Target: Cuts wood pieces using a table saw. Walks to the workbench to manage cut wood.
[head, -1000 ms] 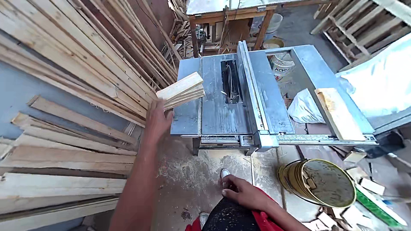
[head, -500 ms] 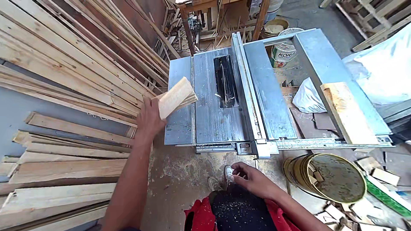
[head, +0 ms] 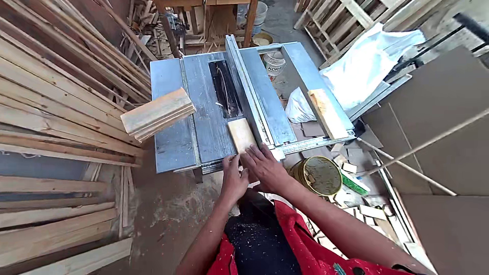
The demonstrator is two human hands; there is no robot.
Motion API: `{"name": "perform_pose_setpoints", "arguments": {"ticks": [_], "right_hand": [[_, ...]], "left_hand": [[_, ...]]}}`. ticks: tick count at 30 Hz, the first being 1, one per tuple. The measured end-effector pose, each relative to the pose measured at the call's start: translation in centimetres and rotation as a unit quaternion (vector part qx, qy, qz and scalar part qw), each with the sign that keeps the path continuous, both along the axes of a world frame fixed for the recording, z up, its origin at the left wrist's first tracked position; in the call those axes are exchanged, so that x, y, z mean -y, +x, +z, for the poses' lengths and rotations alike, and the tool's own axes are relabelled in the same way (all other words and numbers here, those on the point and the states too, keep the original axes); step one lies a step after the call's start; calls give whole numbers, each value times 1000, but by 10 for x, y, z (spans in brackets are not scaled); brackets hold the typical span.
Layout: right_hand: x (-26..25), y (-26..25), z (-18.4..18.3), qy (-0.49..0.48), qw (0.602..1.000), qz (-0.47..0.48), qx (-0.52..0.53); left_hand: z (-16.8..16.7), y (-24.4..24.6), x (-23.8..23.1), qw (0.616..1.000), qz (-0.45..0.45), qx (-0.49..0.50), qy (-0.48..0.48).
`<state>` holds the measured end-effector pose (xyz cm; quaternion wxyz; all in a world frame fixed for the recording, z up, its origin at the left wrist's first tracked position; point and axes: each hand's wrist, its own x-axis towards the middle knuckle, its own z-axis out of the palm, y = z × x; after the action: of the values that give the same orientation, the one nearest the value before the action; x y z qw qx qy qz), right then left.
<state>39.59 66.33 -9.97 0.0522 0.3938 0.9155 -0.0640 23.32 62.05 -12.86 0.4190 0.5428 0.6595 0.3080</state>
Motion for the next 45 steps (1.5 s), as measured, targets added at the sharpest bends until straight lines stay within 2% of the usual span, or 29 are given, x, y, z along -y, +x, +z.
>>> {"name": "perform_pose_setpoints", "arguments": {"ticks": [3,6,12,25,27,30,35,39,41,45], "right_hand": [[-23,6,-1,36,998,13,44],[-37,7,0,40,998,17,42],[-58,6,4,27,999,9,32],[-116,-8,16,8,997,3,78],[-132,-12,15,9,996,3,84],[-158,-19,19,9,996,8,86],[-194,-28,20,21,996,12,85],[-231,-36,18,33,995,20,88],[-253,-41,16,39,995,25,87],[-291,-53,18,45,994,28,97]], "left_hand": [[-8,-20,-7,979,-122,-145,71],[-28,-31,-6,957,-197,-206,60],[-34,-23,-17,938,-159,-265,158],[-20,-31,-74,933,-148,-292,152],[-19,-35,-87,943,-123,-275,143],[-16,-51,-107,953,-27,-258,159],[2,-116,-125,960,74,-201,182],[-26,-164,-104,959,127,-173,186],[-38,-169,-96,951,132,-173,218],[-41,-166,-96,944,130,-199,229]]}}
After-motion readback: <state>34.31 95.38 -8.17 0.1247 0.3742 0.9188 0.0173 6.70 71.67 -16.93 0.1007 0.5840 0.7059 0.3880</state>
